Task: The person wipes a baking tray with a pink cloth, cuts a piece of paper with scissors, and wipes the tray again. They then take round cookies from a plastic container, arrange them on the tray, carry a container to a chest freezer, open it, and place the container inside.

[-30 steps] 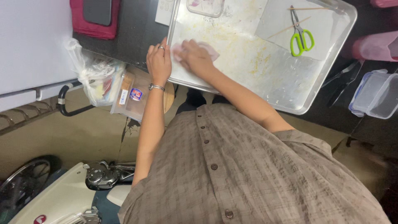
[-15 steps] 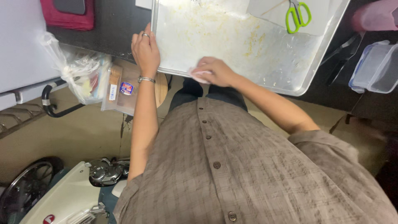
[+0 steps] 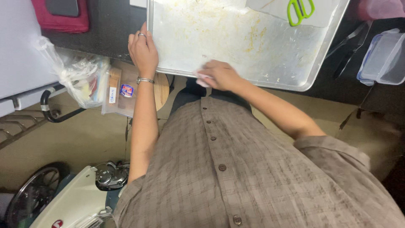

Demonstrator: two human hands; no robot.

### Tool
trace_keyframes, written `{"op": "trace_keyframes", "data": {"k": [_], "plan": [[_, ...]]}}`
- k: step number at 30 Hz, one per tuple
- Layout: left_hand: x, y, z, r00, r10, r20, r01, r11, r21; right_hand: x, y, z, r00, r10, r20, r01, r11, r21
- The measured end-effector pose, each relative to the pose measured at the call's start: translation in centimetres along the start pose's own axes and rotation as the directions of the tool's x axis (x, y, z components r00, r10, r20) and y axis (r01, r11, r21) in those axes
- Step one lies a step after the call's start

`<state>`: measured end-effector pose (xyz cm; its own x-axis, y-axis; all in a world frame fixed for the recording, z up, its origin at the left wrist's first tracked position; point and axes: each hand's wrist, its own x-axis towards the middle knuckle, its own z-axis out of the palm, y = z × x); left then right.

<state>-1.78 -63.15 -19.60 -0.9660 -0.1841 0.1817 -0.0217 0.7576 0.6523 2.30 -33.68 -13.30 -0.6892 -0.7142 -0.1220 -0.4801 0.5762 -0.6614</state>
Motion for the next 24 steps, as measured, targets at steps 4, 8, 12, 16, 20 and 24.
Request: {"op": "trace_keyframes", "data": {"k": [4, 8, 12, 16, 20, 24], "plan": [[-0.2, 0.3, -0.1, 1.000, -0.002, 0.026, 0.002, 1.000, 0.002, -1.3, -0.5, -0.6, 1.000, 0.009, -0.012, -0.009, 1.000, -0.024], [-0.1, 0.5, -0.4, 1.000, 0.014, 0.021, -0.014, 1.000, 0.011, -7.0, 2.0, -5.9, 0.984, 0.113, 0.137, -0.103, 0.992, -0.078], [0.0, 0.8, -0.6, 1.000, 0.006, 0.006, -0.007, 1.000, 0.013, -5.4, 3.8, -8.1, 0.963, 0.226, 0.146, -0.249, 0.955, 0.161], [-0.1, 0.9, -0.6, 1.000, -0.010, 0.020, 0.010, 1.000, -0.012, 1.1, 1.9, -4.2, 0.981, -0.008, -0.196, 0.007, 1.000, -0.007], [-0.1, 1.0, -0.3, 1.000, 0.020, -0.005, -0.020, 1.000, 0.000, 1.3, 0.7, -3.4, 0.961, -0.256, 0.108, 0.271, 0.948, -0.166], [-0.1, 1.4, -0.2, 1.000, -0.016, 0.002, 0.016, 1.000, 0.009, -3.3, 2.5, -7.6, 0.952, -0.246, 0.183, 0.279, 0.943, -0.181]]}}
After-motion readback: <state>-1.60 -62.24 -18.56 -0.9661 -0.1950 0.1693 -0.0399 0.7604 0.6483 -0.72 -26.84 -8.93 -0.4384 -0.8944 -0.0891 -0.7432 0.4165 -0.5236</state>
